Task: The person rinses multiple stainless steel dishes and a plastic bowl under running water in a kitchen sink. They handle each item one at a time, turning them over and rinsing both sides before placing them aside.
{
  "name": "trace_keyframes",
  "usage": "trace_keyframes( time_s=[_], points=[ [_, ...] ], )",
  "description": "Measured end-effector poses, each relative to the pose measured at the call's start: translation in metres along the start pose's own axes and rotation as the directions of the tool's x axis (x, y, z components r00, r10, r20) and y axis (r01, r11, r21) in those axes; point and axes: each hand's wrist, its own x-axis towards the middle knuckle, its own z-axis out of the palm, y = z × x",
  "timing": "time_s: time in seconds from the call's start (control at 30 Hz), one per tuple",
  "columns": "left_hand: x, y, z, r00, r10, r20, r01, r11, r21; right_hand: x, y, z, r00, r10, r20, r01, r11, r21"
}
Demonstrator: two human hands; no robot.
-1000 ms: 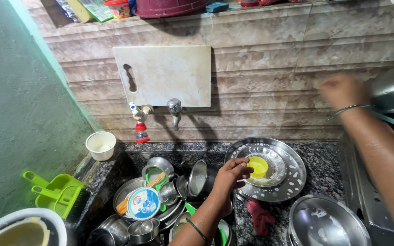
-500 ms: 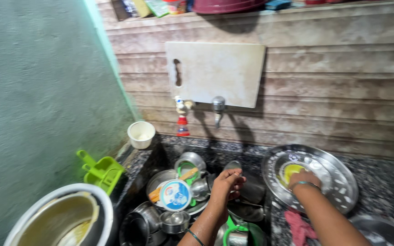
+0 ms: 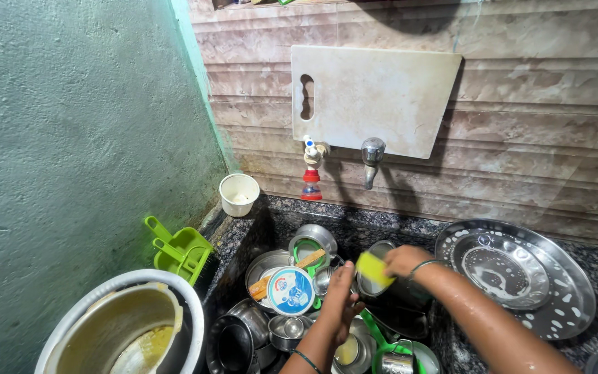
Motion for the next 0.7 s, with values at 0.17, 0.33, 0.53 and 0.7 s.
trace_keyframes(
  time_s=[0.17, 0.33, 0.53, 0.7],
  points=[
    [0.008, 0.020, -0.042, 0.995, -0.097, 0.024, 0.099, 0.988, -0.120, 0.009, -0.071, 0.025, 0.984, -0.100, 0.150, 0.057, 0.962, 0.268],
    [0.040, 0.034, -0.078, 0.999, -0.022, -0.042, 0.005, 0.936, -0.351, 0.020, -0.125, -0.035, 0.865, -0.116, -0.488, 0.230, 0.956, 0.181],
    [0.080, 0.060, -0.088, 0.998, -0.006, -0.066, -0.023, 0.905, -0.425, 0.073, -0.175, -0.106, 0.523, -0.153, -0.838, 0.408, 0.909, 0.089],
    [0.099, 0.070, -0.090, 0.999, 0.048, -0.005, -0.046, 0.905, -0.423, 0.124, -0.196, -0.161, 0.761, -0.090, -0.642, 0.249, 0.955, 0.162]
  ],
)
